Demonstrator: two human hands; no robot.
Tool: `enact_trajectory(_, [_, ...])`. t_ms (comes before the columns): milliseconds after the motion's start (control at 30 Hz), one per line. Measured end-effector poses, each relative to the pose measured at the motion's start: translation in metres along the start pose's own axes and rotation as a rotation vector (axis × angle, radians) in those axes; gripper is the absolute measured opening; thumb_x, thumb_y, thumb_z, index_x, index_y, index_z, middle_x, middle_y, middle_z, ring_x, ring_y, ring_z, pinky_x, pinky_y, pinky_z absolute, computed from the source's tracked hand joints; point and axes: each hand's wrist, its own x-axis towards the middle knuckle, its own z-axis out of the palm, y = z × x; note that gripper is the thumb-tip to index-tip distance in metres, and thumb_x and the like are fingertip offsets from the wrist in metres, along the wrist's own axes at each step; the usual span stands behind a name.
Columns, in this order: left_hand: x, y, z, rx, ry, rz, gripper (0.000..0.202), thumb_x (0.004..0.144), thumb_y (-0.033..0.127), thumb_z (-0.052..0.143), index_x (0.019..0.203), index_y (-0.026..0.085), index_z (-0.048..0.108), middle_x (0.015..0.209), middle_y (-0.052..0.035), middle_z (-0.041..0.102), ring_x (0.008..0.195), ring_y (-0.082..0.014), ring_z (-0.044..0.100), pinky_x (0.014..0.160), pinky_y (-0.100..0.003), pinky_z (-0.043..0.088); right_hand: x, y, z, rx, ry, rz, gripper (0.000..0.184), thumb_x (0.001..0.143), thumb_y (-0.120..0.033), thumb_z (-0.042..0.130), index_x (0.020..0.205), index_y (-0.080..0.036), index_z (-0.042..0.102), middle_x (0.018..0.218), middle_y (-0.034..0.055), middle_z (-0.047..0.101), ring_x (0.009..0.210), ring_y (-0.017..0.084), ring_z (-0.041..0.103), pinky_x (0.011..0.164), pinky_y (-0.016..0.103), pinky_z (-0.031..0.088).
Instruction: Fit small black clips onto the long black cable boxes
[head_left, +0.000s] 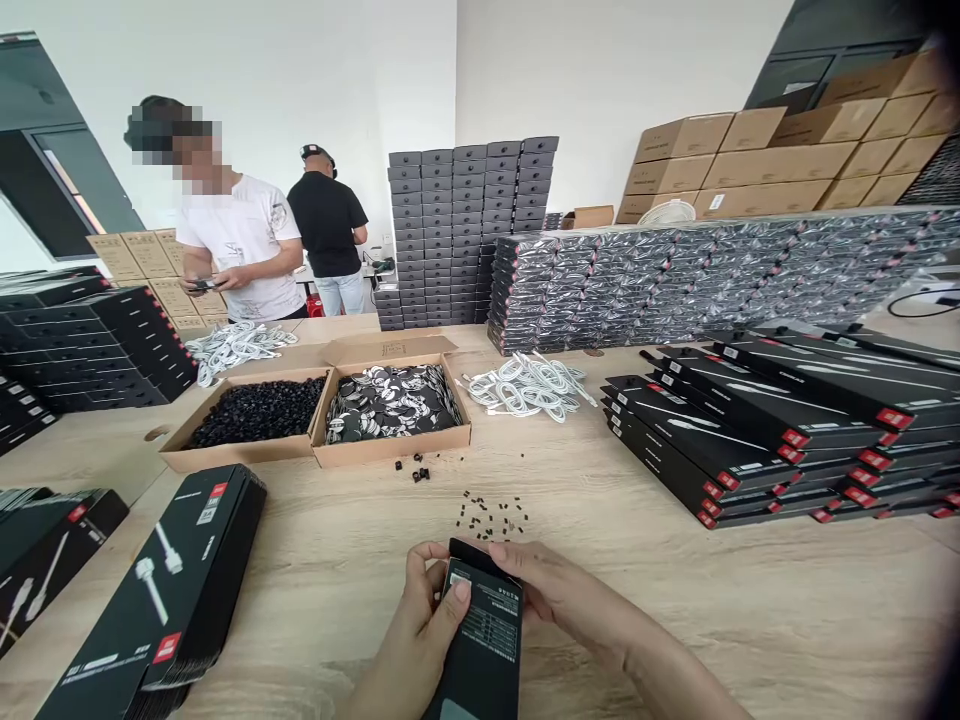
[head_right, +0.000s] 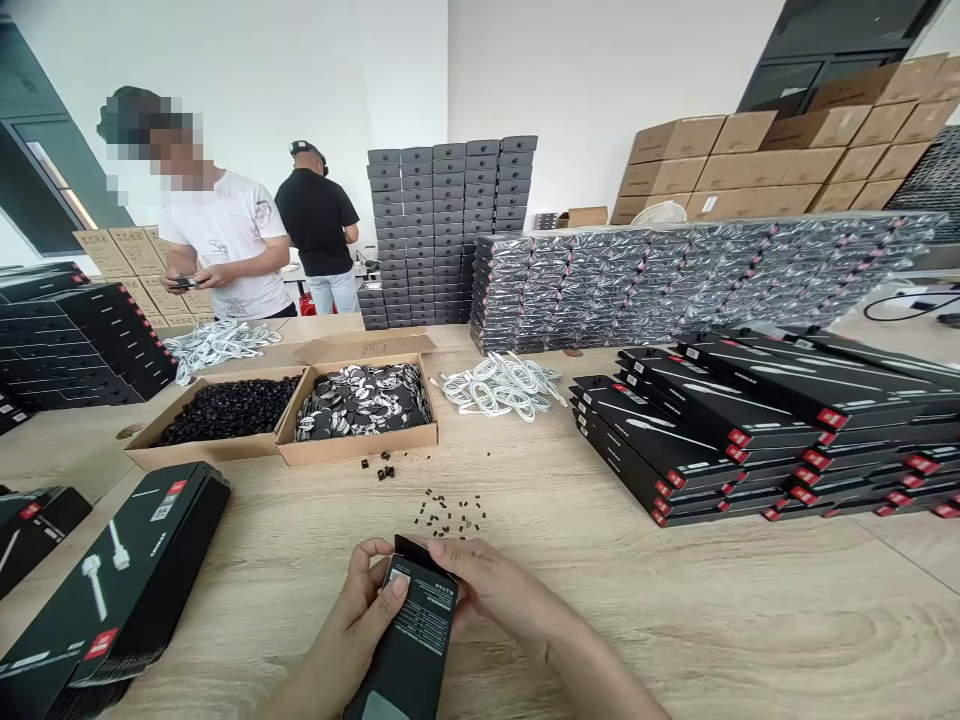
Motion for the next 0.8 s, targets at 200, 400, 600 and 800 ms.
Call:
enact_trajectory(200, [0.000, -0.003, 0.000, -0.059, -0.060, 0.001, 0.060, 0.070, 0.039, 0.078, 0.108, 0.027, 0.033, 0.106, -0.0040, 0.062, 0.087, -0.0180, 0.061, 0.074, -0.034, 0.049, 0.002, 0.004, -0.009, 0.147, -0.078, 0.066, 0.046, 0.077, -0.046, 0.072, 0.113, -0.017, 0.071, 0.086, 0.0054, 0.074, 0.067, 0.012, 0.063, 0.060, 0.021, 0.051])
enact_trajectory(400, [0.003, -0.006, -0.005, -0.033, -0.045, -0.029, 0.053, 0.076, 0.043, 0.072, 0.108, 0.027, 0.033, 0.104, -0.0046, 0.064, 0.084, -0.0164, 0.061, 0.075, -0.034, 0.049, 0.005, 0.009, -0.008, 0.141, 0.009, 0.079, 0.042, 0.078, -0.040, 0.070, 0.114, -0.018, 0.071, 0.084, 0.0067, 0.076, 0.064, 0.014, 0.066, 0.054, 0.022, 0.054])
enact_trajectory(600, [0.002, -0.008, -0.006, -0.046, -0.063, -0.042, 0.050, 0.079, 0.044, 0.069, 0.110, 0.026, 0.034, 0.103, -0.0046, 0.064, 0.085, -0.0180, 0.062, 0.076, -0.035, 0.048, 0.010, 0.011, -0.005, 0.038, 0.099, 0.079, 0.035, 0.076, -0.035, 0.068, 0.105, -0.018, 0.075, 0.076, 0.0050, 0.076, 0.058, 0.015, 0.065, 0.048, 0.023, 0.053])
enact_trajectory(800, [-0.002, -0.004, -0.002, 0.010, -0.050, -0.043, 0.063, 0.079, 0.044, 0.068, 0.125, 0.028, 0.028, 0.107, -0.0064, 0.063, 0.090, -0.0208, 0.061, 0.078, -0.038, 0.049, 0.013, 0.013, -0.004, -0.049, 0.125, 0.073, 0.030, 0.074, -0.030, 0.062, 0.098, -0.018, 0.078, 0.069, 0.0018, 0.074, 0.054, 0.014, 0.060, 0.048, 0.024, 0.049])
